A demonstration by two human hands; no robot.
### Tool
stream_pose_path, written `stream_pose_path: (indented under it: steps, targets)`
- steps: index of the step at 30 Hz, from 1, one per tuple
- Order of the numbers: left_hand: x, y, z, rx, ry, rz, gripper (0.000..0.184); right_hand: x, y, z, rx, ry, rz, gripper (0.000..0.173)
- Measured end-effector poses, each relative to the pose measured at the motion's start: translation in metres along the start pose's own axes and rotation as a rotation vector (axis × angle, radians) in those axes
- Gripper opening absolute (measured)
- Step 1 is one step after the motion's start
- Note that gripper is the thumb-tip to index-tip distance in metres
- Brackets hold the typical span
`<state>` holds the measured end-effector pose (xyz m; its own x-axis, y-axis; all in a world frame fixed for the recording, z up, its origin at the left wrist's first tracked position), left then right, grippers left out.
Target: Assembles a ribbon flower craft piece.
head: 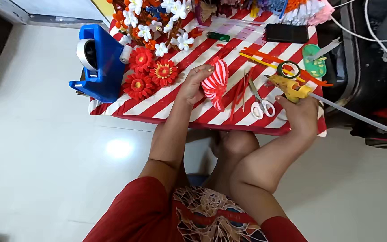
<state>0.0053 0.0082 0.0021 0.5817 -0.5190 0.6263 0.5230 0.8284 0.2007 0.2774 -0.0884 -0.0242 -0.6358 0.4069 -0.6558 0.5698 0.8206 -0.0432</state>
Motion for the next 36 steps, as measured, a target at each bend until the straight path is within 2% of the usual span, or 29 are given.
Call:
stream_pose_path:
  steps: [1,2,4,8,12,16,21,27,36]
  targets:
    - [-0.031,0.002,-0.020,0.023,-0.043,0.012,0.030,0.003,0.001,0.000,0.009,0.016,0.022,0.048]
    - [-0.041,0.002,-0.027,0.000,-0.047,0.075,0.027,0.005,0.002,0.000,0.005,0.028,0.040,0.048]
    - [-0.038,0.000,-0.028,-0.052,-0.041,0.153,0.026,0.004,-0.001,-0.002,-0.024,0.061,0.050,0.045]
    - [-0.039,-0.001,-0.024,-0.082,-0.042,0.105,0.027,-0.004,-0.012,-0.010,-0.184,0.203,0.020,0.035]
    - [-0.045,-0.003,-0.020,-0.114,-0.057,0.062,0.027,0.003,-0.028,-0.026,-0.405,0.468,-0.102,0.031]
    - [-0.049,-0.003,-0.019,-0.119,-0.085,0.041,0.026,0.012,-0.038,-0.042,-0.584,0.633,-0.299,0.033]
    - [-0.050,-0.003,-0.020,-0.128,-0.120,0.038,0.025,0.016,-0.041,-0.048,-0.619,0.667,-0.373,0.025]
    - [-0.049,-0.003,-0.020,-0.115,-0.137,0.014,0.027,0.016,-0.043,-0.050,-0.660,0.637,-0.412,0.022]
    - [-0.049,-0.003,-0.021,-0.120,-0.154,0.002,0.027,0.015,-0.045,-0.051,-0.643,0.655,-0.398,0.026]
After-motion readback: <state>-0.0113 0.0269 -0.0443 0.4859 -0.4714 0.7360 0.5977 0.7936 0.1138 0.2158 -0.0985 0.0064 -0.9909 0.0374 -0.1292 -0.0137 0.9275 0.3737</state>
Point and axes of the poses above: each hand's wrist, its own y-axis towards the middle knuckle, its own x-axis out of the palm, z = x × y, the point moved 1 cm from there along y, towards the middle knuckle, and after that the axes turned 1 degree about z, right-handed, at the moved point
